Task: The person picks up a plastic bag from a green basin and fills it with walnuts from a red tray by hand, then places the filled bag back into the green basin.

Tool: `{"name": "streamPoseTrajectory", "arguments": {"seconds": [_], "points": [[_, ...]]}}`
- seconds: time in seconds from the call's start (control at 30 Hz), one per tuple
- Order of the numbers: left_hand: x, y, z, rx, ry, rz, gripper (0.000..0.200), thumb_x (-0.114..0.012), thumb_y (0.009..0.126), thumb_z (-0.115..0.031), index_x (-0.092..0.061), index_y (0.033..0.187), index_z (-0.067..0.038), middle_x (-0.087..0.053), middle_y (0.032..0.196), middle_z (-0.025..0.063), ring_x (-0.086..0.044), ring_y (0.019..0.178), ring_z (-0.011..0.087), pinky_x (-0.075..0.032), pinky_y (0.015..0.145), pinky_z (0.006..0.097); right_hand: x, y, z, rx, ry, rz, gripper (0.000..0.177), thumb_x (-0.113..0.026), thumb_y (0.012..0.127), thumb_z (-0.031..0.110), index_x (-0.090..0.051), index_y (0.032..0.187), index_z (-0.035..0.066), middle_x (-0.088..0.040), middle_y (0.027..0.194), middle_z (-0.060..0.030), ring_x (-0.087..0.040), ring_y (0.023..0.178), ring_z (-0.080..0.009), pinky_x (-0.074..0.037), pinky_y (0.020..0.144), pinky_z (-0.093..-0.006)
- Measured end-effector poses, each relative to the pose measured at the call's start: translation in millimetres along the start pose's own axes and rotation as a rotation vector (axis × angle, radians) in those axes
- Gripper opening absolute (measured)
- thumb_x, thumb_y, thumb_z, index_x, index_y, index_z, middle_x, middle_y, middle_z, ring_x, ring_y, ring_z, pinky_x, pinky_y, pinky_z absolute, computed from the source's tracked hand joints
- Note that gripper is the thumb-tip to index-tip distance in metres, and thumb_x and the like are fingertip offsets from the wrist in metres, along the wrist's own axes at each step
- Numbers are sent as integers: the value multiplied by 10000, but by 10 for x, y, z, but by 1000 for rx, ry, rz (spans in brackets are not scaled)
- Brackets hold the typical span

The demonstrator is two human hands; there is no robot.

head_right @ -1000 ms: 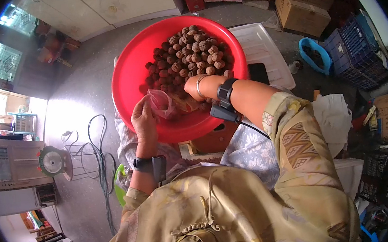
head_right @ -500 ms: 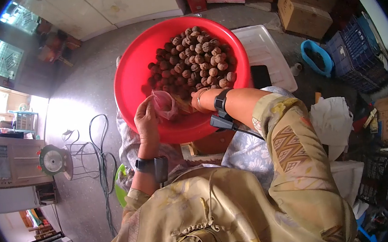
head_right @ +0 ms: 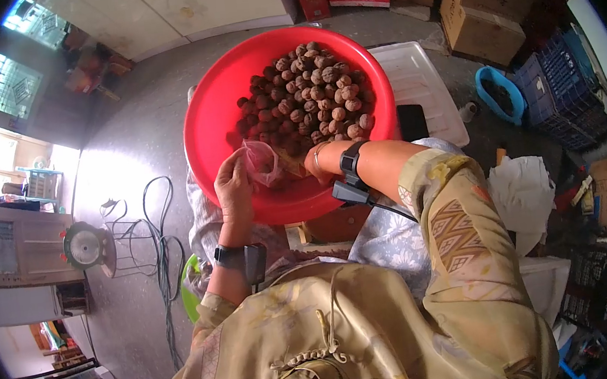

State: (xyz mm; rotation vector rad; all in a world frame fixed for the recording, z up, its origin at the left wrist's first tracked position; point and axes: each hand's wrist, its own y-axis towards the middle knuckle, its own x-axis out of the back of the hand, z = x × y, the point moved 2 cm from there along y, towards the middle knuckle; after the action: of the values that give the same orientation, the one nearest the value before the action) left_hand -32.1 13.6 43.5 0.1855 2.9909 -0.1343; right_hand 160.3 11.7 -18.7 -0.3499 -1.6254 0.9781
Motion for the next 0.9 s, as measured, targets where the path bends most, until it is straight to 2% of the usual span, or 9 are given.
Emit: {"name": "streamPoseTrajectory", "arguments": {"seconds": [0.2,0.3,0.37,0.4,0.53,0.6,0.63,0.77,0.9], "points": [[8,2,25,-13,-3,12,211,-554,1008,-149,-657,1142,-24,-563,676,-33,-447,470,30,-353,409,198,-191,252,-19,65,40,6,455,-695,759,323,-699,1168,125,-686,1178,-109,-648,1091,-287,-510,922,-390],[-5,-13,5,-32,37,7,207,-566,998,-154,-681,1135,-50,-551,709,-70,-403,521,12,-319,451,189,-180,224,-4,72,-13,52,465,-692,754,303,-688,1180,117,-687,1176,-102,-646,1097,-289,-511,920,-391],[5,-6,16,-27,32,2,209,-569,996,-153,-682,1135,-46,-541,695,-69,-414,522,16,-330,451,193,-118,90,-25,-13,93,-9,335,-651,762,245,-753,1023,62,-725,1043,-129,-690,969,-286,-544,811,-403],[1,-13,5,-28,30,1,209,-569,996,-153,-682,1135,-46,-541,695,-69,-414,522,16,-330,451,193,-54,-13,-26,-13,90,-9,335,-651,762,245,-753,1023,62,-725,1043,-129,-690,969,-286,-544,811,-403],[-13,-22,-20,-15,37,-22,210,-576,989,-151,-684,1132,-41,-523,672,-67,-420,516,20,-343,446,199,279,-291,-108,-1,201,-199,312,-629,765,289,-727,1010,123,-714,1003,-143,-676,976,-319,-534,839,-408],[-7,-18,-21,-12,27,-32,210,-577,987,-150,-684,1130,-38,-519,667,-66,-419,510,21,-344,442,202,391,-401,-213,7,484,-437,247,-630,759,301,-712,892,109,-711,895,-144,-681,896,-331,-536,783,-414],[-5,-16,-23,-15,31,-32,212,-576,987,-149,-683,1130,-35,-515,661,-64,-417,505,23,-344,437,203,451,-435,-244,10,511,-587,249,-652,750,328,-693,853,105,-706,866,-145,-678,859,-330,-534,750,-406],[6,4,6,-10,11,-30,215,-573,989,-150,-682,1131,-30,-515,644,-56,-412,489,28,-339,426,205,612,-616,-347,106,943,-676,362,-730,774,373,-690,965,68,-710,895,-133,-678,878,-226,-536,784,-358],[12,-6,-8,-19,17,-21,215,-568,994,-152,-682,1131,-32,-517,635,-52,-412,484,30,-334,423,206,772,-705,-330,308,1050,-754,408,-745,791,347,-675,1082,69,-710,1001,-108,-660,960,-208,-520,852,-343]]}}
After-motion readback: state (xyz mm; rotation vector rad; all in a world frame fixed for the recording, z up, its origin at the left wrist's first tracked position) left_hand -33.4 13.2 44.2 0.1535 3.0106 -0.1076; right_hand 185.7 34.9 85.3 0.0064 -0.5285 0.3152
